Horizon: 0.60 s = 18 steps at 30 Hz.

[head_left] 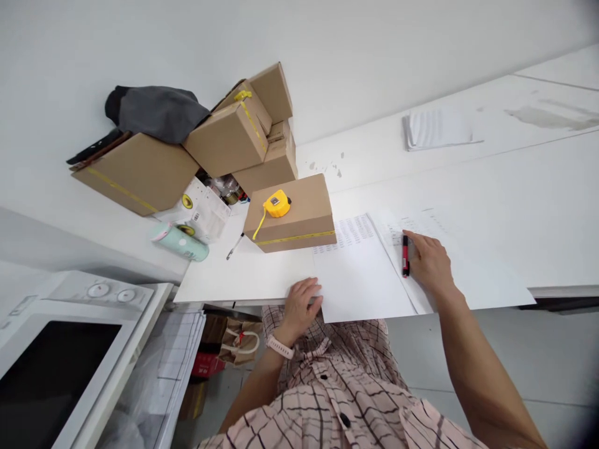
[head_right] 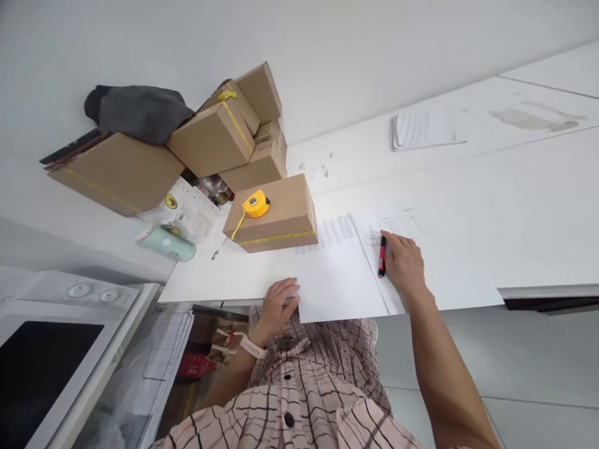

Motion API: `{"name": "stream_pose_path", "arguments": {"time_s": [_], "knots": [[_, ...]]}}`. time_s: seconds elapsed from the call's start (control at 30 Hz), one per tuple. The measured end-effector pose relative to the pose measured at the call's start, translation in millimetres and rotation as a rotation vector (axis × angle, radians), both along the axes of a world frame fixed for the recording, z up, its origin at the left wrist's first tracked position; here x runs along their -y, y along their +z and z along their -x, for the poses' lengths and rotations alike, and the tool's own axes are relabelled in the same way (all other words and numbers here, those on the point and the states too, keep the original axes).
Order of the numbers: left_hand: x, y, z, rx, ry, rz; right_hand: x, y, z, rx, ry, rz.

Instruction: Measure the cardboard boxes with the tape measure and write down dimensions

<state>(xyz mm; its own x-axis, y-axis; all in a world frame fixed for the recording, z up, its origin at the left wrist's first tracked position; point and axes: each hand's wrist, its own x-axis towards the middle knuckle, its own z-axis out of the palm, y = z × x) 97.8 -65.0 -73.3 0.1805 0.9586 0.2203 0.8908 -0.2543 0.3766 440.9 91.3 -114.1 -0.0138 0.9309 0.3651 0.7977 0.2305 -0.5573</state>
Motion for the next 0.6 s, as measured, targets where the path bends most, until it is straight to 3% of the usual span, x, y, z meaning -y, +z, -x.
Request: {"name": "stream_pose_path", "arguments": {"time_s": [0.17,0.3,0.4,0.6], "knots": [[-35,7.6,29,-0.018,0.348,-0.035,2,7.4,0,-0.150,-0.034,0.051],[-58,5.3,43,-0.068,0.565,0.005,3,13.4,1,-0.266,-0.059,0.083],[-64,0.9,43,-0.102,0.653,0.049,3,18.9,2,-0.321,-0.068,0.104],[-64,2.7,37,-0.126,0.696,0.129,3,27.0,2,-0.344,-0.085,0.145]]}}
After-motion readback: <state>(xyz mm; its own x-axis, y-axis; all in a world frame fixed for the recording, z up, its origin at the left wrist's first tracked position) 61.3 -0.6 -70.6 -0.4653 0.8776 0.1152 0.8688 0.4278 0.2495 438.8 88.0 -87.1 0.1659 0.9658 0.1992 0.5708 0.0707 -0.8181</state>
